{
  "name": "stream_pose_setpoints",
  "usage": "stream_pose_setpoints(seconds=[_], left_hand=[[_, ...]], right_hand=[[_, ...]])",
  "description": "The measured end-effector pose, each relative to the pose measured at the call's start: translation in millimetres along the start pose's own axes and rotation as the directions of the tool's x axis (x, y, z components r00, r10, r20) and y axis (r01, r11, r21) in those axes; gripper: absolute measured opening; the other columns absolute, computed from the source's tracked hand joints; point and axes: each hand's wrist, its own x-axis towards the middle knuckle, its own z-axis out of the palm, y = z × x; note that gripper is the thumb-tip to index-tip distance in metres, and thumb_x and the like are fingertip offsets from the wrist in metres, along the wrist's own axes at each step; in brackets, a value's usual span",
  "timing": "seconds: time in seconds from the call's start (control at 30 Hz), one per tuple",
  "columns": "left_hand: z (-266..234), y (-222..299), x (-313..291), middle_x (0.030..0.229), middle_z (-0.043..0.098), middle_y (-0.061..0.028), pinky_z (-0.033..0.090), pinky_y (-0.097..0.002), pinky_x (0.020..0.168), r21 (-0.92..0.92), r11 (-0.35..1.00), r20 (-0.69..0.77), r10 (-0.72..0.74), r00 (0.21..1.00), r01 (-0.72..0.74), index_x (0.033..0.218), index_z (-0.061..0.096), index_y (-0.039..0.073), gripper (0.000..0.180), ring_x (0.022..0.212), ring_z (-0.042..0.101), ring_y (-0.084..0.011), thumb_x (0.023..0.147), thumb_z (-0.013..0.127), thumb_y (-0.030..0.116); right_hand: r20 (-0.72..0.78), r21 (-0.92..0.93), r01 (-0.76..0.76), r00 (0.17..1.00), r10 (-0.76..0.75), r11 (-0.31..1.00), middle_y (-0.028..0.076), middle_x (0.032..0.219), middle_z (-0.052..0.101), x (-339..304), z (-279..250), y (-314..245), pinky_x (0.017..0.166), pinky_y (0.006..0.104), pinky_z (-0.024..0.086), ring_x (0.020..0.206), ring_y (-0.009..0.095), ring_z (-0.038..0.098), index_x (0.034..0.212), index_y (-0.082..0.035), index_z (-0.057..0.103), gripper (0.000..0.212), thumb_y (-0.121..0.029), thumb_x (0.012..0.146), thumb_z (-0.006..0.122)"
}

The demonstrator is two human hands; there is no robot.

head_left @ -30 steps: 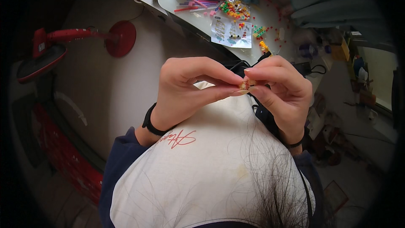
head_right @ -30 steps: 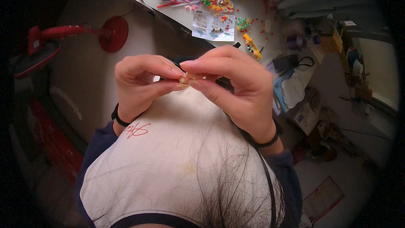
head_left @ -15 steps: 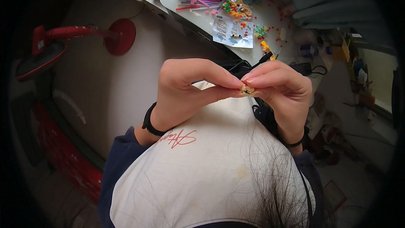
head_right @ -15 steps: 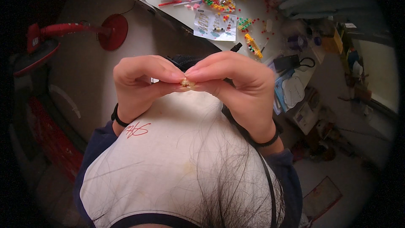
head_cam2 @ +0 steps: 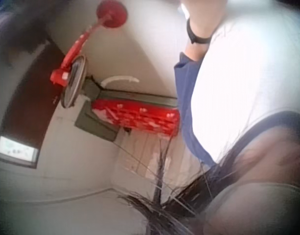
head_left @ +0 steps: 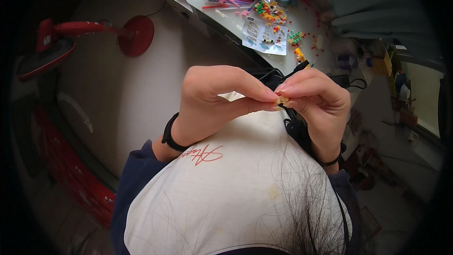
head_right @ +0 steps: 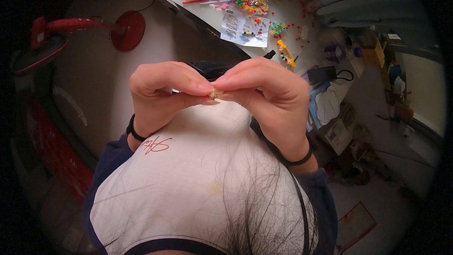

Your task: The person assembles small interlocking plastic blocks by hand to build a colorful toy figure while following a printed instruction sheet on the desk.

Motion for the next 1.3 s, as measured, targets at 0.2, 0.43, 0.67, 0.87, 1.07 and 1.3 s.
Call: stream_pose_setpoints(seconds=[0.2,0.43,0.67,0.87,1.07,1.3], left_hand=[[1.3,0.1,-2.2,0.080,0.070,-0.0138,0.055,-0.0274,0.064,0.003,1.000,0.017,0.014,1.000,-0.014,0.084,0.071,-0.003,0.022,0.074,0.069,-0.0219,0.065,0.076,-0.014],[3.7,0.0,-5.6,0.080,0.070,-0.0139,0.054,-0.0270,0.064,0.033,0.999,0.021,0.006,1.000,-0.007,0.084,0.071,-0.003,0.021,0.075,0.069,-0.0213,0.066,0.075,-0.013],[7.1,1.3,-9.2,0.080,0.070,-0.0126,0.054,-0.0266,0.064,0.104,0.995,0.034,-0.013,0.999,0.010,0.084,0.071,-0.002,0.021,0.074,0.068,-0.0203,0.066,0.075,-0.013],[7.3,2.4,-9.0,0.080,0.070,-0.0121,0.054,-0.0260,0.063,0.160,0.987,0.050,-0.022,0.998,0.014,0.084,0.071,-0.002,0.020,0.074,0.068,-0.0195,0.068,0.074,-0.013],[7.2,6.4,-6.9,0.081,0.070,-0.0120,0.054,-0.0253,0.064,0.163,0.984,0.021,-0.077,0.997,0.072,0.084,0.070,-0.001,0.020,0.075,0.069,-0.0193,0.069,0.074,-0.013],[1.4,1.4,-1.9,0.083,0.070,-0.0121,0.054,-0.0256,0.063,0.257,0.960,0.097,0.087,0.991,-0.110,0.083,0.070,0.000,0.018,0.074,0.069,-0.0205,0.067,0.077,-0.007]], right_hand=[[-0.011,-0.024,0.002,1.000,-0.002,1.000,0.012,0.089,0.067,-5.0,1.0,0.2,0.073,0.0256,0.051,0.083,0.018,0.064,0.089,0.003,0.069,0.020,0.016,0.075,0.064],[-0.024,-0.192,0.061,0.997,-0.067,0.979,0.011,0.086,0.067,-10.3,1.8,-2.6,0.069,0.0250,0.050,0.079,0.018,0.064,0.089,0.003,0.068,0.020,0.016,0.074,0.062],[0.009,-0.386,0.100,0.995,-0.104,0.917,0.011,0.083,0.064,-13.8,3.9,-11.6,0.068,0.0246,0.049,0.077,0.018,0.062,0.087,0.003,0.066,0.020,0.017,0.074,0.061],[0.040,-0.510,0.124,0.992,-0.121,0.851,0.011,0.082,0.064,-15.0,4.6,-15.2,0.064,0.0245,0.050,0.075,0.019,0.063,0.087,0.002,0.066,0.019,0.015,0.073,0.063],[0.064,-0.472,0.182,0.983,-0.172,0.862,0.010,0.085,0.065,-11.2,1.1,-11.7,0.063,0.0244,0.050,0.073,0.019,0.064,0.090,0.000,0.068,0.018,0.009,0.074,0.066],[0.049,-0.115,0.014,0.999,-0.008,0.993,0.009,0.093,0.065,-10.8,-6.2,-0.1,0.068,0.0228,0.051,0.081,0.014,0.065,0.094,0.001,0.069,0.015,0.005,0.080,0.068]])
